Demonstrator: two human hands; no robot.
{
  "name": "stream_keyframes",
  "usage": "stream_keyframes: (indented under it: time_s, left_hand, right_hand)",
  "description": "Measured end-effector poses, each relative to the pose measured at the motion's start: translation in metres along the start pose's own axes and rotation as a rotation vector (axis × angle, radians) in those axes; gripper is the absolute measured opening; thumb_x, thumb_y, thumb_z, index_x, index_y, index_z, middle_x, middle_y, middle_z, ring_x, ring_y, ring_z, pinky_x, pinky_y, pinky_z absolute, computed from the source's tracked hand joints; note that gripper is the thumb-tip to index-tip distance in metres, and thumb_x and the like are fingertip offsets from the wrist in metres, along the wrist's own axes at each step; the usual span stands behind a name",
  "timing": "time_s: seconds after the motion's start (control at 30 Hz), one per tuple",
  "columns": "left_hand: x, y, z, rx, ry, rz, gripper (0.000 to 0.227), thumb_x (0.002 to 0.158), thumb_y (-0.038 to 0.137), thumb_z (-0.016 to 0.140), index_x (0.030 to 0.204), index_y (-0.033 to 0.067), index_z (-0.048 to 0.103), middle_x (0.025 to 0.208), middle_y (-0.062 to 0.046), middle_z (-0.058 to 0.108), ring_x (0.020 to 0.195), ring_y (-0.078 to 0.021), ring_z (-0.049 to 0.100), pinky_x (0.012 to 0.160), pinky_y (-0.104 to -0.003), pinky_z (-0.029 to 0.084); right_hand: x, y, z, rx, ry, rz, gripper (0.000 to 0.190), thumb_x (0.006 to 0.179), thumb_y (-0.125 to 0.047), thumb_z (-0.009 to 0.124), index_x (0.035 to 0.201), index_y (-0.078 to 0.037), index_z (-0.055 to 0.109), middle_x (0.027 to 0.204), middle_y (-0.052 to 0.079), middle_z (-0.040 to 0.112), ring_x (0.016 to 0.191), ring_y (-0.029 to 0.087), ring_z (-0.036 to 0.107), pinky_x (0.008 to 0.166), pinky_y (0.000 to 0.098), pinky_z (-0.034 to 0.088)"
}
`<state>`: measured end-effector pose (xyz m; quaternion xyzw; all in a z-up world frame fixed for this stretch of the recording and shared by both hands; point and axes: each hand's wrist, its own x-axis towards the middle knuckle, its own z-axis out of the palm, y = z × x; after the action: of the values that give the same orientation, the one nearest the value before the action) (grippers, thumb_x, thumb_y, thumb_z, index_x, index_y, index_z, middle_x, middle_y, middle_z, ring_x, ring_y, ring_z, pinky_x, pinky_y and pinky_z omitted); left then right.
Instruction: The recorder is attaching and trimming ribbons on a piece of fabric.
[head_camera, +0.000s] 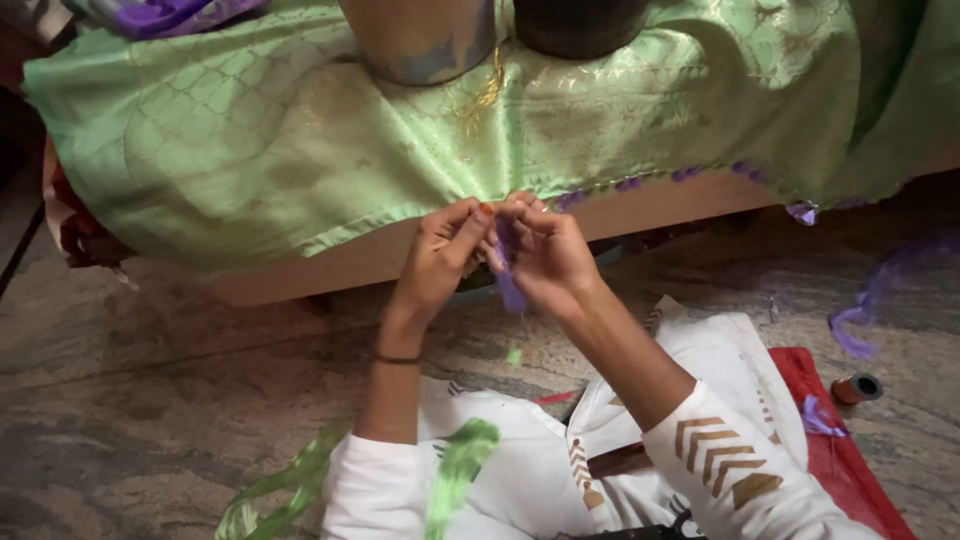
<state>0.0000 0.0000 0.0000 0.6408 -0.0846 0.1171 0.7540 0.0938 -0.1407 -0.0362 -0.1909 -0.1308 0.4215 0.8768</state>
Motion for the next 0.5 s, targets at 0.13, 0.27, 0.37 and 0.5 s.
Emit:
stream_keyframes:
  time_s: [0.13,0.27,0.37,0.5]
  left_hand:
    - [0.005,-0.007,-0.019,0.3,0.022,-0.004,0.031,0.111,0.025,0.055,0.101,0.0007,0.07,0.078,0.002,0.061,0.061,-0.0023,0.049,0.053,-0.02,0.038]
    - [0.007,0.0,-0.022,0.268,0.004,-0.035,0.029,0.109,0.028,0.055,0.098,0.0033,0.066,0.08,0.001,0.062,0.056,-0.0033,0.052,0.049,-0.021,0.043]
    - [0.007,-0.02,-0.032,0.194,0.067,-0.018,0.032,0.11,0.031,0.054,0.096,0.0047,0.064,0.082,0.0,0.062,0.055,-0.0033,0.049,0.048,-0.02,0.038]
    - [-0.002,-0.093,-0.022,-0.232,0.421,0.093,0.03,0.111,0.031,0.059,0.099,0.004,0.061,0.095,-0.007,0.072,0.059,-0.0074,0.056,0.048,-0.024,0.04]
  right_hand:
    - [0.006,0.004,-0.004,-0.021,-0.149,0.0,0.006,0.102,-0.012,0.058,0.105,-0.007,0.059,0.087,0.005,0.062,0.082,0.021,0.062,0.069,0.0439,0.052]
    - [0.013,0.012,-0.004,-0.133,-0.053,-0.077,0.009,0.105,-0.01,0.053,0.097,-0.005,0.055,0.088,0.01,0.062,0.085,0.026,0.063,0.085,0.0395,0.053]
    - [0.022,0.022,-0.019,-0.084,-0.009,-0.104,0.007,0.104,-0.006,0.053,0.098,-0.005,0.056,0.091,0.009,0.063,0.089,0.024,0.064,0.09,0.0364,0.053]
    - [0.016,0.017,-0.026,-0.205,0.147,-0.089,0.005,0.104,-0.013,0.057,0.102,-0.007,0.058,0.095,0.007,0.065,0.09,0.019,0.063,0.086,0.0348,0.051]
